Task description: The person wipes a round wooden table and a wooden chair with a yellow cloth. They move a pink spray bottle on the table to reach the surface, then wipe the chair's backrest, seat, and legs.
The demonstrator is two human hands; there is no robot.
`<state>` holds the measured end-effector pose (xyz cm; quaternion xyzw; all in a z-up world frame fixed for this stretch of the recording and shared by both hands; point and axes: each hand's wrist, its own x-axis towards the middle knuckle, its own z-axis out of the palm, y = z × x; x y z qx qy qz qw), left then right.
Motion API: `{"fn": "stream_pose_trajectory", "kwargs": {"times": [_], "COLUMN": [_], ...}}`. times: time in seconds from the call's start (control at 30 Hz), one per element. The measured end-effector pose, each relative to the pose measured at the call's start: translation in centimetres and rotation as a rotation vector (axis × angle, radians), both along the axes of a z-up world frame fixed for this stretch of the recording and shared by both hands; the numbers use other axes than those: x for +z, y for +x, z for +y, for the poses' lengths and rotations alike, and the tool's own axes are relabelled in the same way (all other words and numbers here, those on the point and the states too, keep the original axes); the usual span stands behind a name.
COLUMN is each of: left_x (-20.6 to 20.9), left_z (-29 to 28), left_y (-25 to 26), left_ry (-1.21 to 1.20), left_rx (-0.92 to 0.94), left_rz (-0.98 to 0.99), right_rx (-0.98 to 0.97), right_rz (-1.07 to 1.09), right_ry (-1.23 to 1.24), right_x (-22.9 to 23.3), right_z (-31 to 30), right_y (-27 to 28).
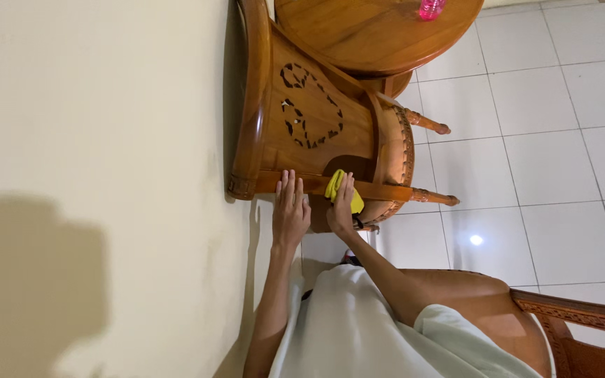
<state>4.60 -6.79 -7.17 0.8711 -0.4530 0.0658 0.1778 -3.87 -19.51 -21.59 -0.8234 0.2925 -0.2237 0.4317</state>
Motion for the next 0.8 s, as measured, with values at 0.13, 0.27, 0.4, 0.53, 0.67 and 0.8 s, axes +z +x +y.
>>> {"fn": "stream_pose_trajectory", "kwargs": {"times": [0.13,0.27,0.4,0.53,0.67,0.8], "left_x": [-0.6,-1.1,-0.1,0.5,-0.2,0.3], "left_z": [-0.4,-0.6,0.1,-0.5,-1.0,-1.0], "left_y": [-0.2,0.0,-0.5,-0.8,-0.6,-1.2], "left_ry": [-0.020,-0.032,-0.101,-0.077,-0.067,-0.065], "left_rx": [0.012,0.010,0.031,0.053,0.069,0.106], "left_rz": [0.004,-0.017,0.103,0.055,0.023,0.032], "right_rx": [0.048,0.229,0.354,0.362,0.374,0.361], "right_rz": [-0.010,-0.168,-0.301,-0.123,-0.083,-0.035], "right_ry": [0.074,0.017,0.091,-0.159,-0.233,-0.133], "right_x": [3.0,8.6,10.5,8.6,6.0,3.5], "right_z": [1.2,4.1,3.2,1.9,0.2,-1.3], "right_y": [2.6,4.4,2.5,1.1,-0.5,-2.2]}}
